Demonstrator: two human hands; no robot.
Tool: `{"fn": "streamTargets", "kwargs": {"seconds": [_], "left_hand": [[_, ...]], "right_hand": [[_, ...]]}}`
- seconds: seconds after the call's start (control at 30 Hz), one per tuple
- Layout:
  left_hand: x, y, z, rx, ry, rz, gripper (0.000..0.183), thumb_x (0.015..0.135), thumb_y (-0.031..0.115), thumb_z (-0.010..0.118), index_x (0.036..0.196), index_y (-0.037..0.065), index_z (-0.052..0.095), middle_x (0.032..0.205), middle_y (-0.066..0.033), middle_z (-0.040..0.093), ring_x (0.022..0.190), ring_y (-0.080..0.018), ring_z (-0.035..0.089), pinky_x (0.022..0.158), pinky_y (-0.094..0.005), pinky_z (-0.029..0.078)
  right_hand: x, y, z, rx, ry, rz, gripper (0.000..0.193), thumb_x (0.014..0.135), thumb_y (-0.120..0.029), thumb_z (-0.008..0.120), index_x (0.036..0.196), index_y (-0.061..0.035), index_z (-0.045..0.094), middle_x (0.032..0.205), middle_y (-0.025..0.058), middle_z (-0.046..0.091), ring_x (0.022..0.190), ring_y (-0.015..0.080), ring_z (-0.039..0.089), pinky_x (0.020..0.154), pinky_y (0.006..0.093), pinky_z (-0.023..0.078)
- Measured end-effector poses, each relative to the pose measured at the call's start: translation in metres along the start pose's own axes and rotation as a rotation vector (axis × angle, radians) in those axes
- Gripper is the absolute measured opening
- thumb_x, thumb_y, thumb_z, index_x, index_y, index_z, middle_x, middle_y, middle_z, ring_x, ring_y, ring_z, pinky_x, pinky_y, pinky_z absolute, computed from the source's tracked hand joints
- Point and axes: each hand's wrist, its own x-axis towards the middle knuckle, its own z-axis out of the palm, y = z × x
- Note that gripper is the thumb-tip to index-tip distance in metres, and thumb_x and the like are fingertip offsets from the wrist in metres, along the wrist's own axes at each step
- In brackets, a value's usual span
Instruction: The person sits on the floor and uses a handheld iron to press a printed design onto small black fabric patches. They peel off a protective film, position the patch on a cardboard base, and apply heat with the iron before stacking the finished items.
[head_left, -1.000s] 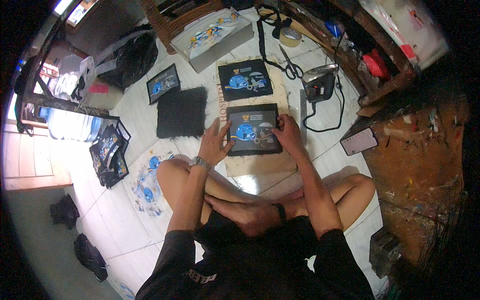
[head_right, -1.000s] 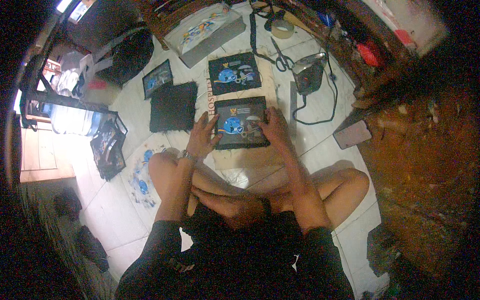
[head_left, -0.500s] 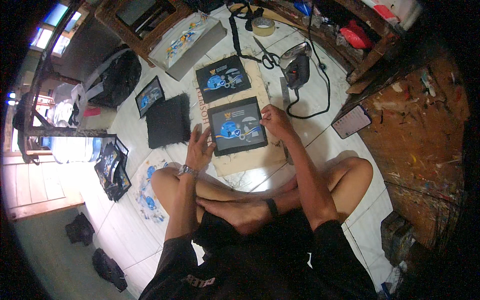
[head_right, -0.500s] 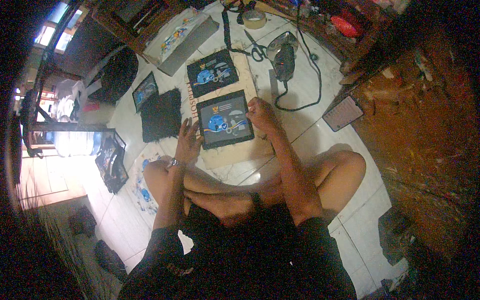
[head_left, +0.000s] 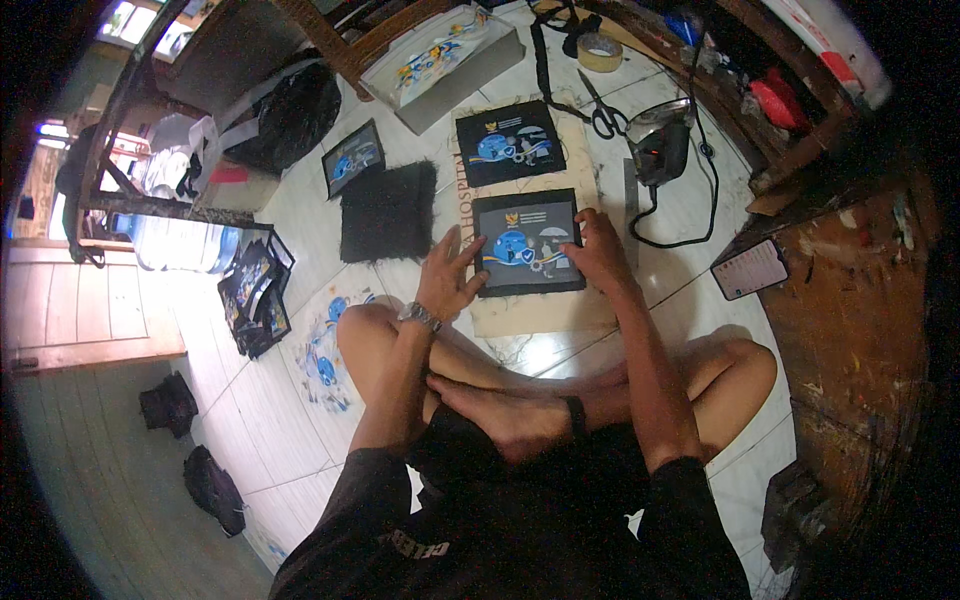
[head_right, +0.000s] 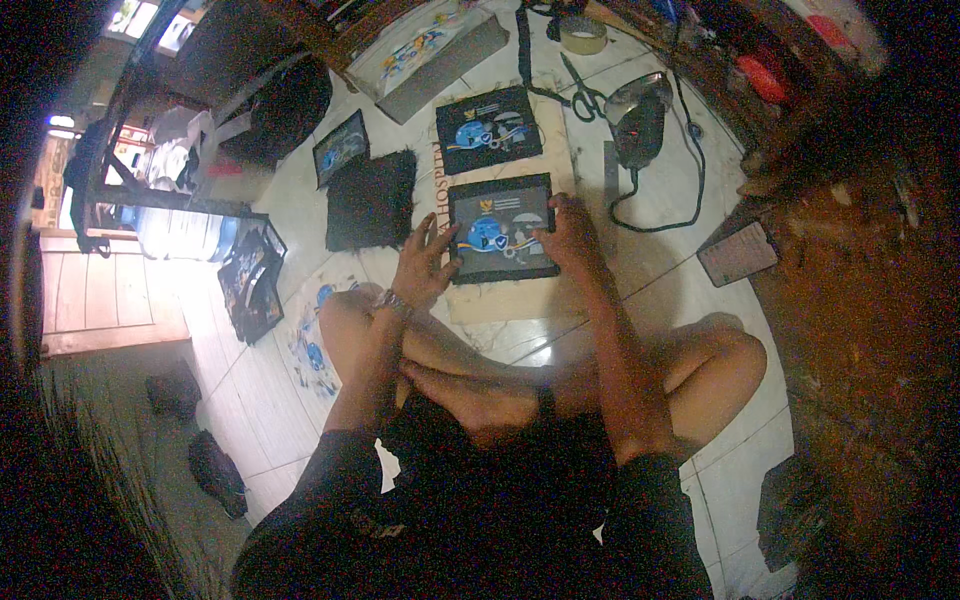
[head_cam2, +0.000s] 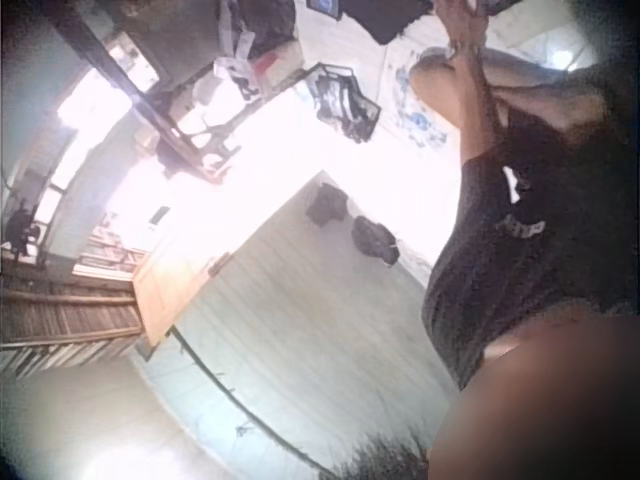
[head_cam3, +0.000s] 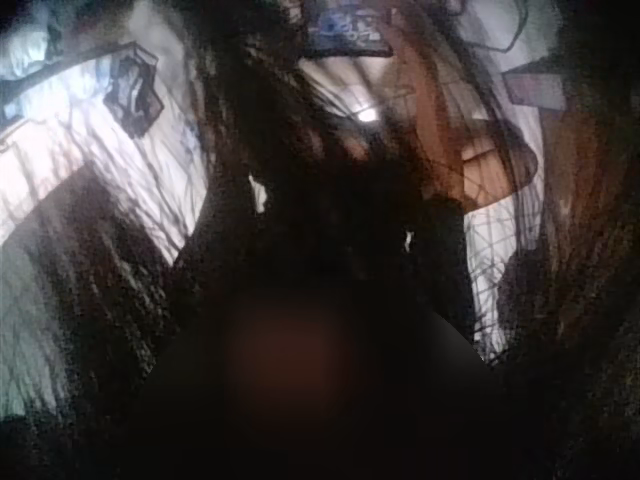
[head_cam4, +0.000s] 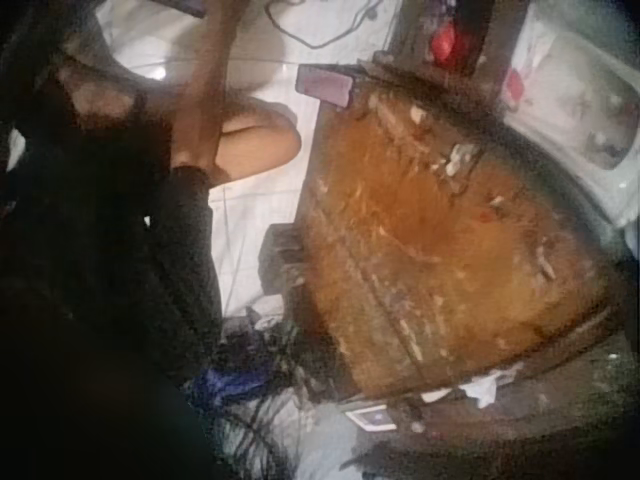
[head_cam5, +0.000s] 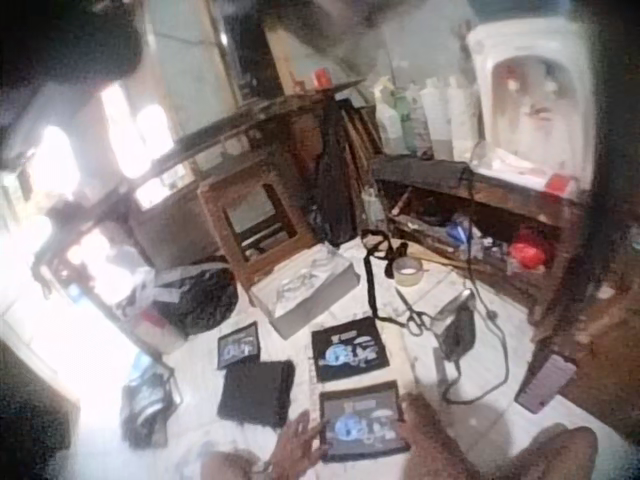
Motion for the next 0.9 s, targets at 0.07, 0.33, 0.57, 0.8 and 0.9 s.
{"fn": "streamTargets", "kwargs": {"seconds": [0.07,0.33,0.57,0.8,0.9], "left_hand": [[-0.003,0.001,-0.002,-0.015,0.006,0.001,0.059,0.091,0.037,0.067,0.146,0.024,0.052,0.154,-0.0289,0.034,0.135,-0.0481,0.042,0.111,-0.0533,0.036],[-0.007,0.001,-0.004,-0.001,-0.056,0.051,0.064,0.092,0.040,0.065,0.151,0.024,0.046,0.157,-0.0283,0.029,0.137,-0.0485,0.040,0.113,-0.0529,0.034],[-0.002,0.001,-0.004,-0.022,-0.077,0.009,0.062,0.094,0.037,0.062,0.152,0.024,0.044,0.161,-0.0252,0.023,0.140,-0.0512,0.035,0.114,-0.0574,0.033],[-0.002,0.009,-0.009,-0.079,-0.032,0.008,0.056,0.091,0.026,0.064,0.145,0.018,0.052,0.158,-0.0269,0.028,0.137,-0.0498,0.039,0.114,-0.0537,0.035],[0.000,-0.001,-0.004,-0.292,0.117,-0.096,0.054,0.089,0.024,0.065,0.141,0.015,0.054,0.156,-0.0276,0.031,0.137,-0.0491,0.039,0.114,-0.0525,0.035]], "right_hand": [[-0.001,-0.002,0.000,-0.016,0.004,-0.007,0.061,0.072,-0.016,0.084,0.123,-0.0007,0.055,0.115,0.0220,0.059,0.108,0.0370,0.059,0.094,0.0448,0.048],[0.000,0.012,0.008,-0.076,0.078,-0.101,0.056,0.073,-0.017,0.084,0.119,-0.0038,0.055,0.100,0.0138,0.058,0.090,0.0295,0.060,0.079,0.0403,0.050],[0.002,0.012,0.006,-0.070,0.065,-0.076,0.057,0.075,-0.021,0.083,0.122,-0.0047,0.056,0.096,0.0136,0.059,0.088,0.0295,0.061,0.078,0.0408,0.051],[0.003,0.022,0.013,-0.074,0.119,-0.083,0.057,0.076,-0.021,0.083,0.123,-0.0036,0.056,0.099,0.0142,0.059,0.089,0.0299,0.061,0.079,0.0404,0.051],[0.002,0.021,0.013,-0.069,0.134,-0.101,0.057,0.076,-0.020,0.083,0.123,-0.0035,0.055,0.098,0.0138,0.059,0.089,0.0297,0.061,0.079,0.0408,0.051]]}}
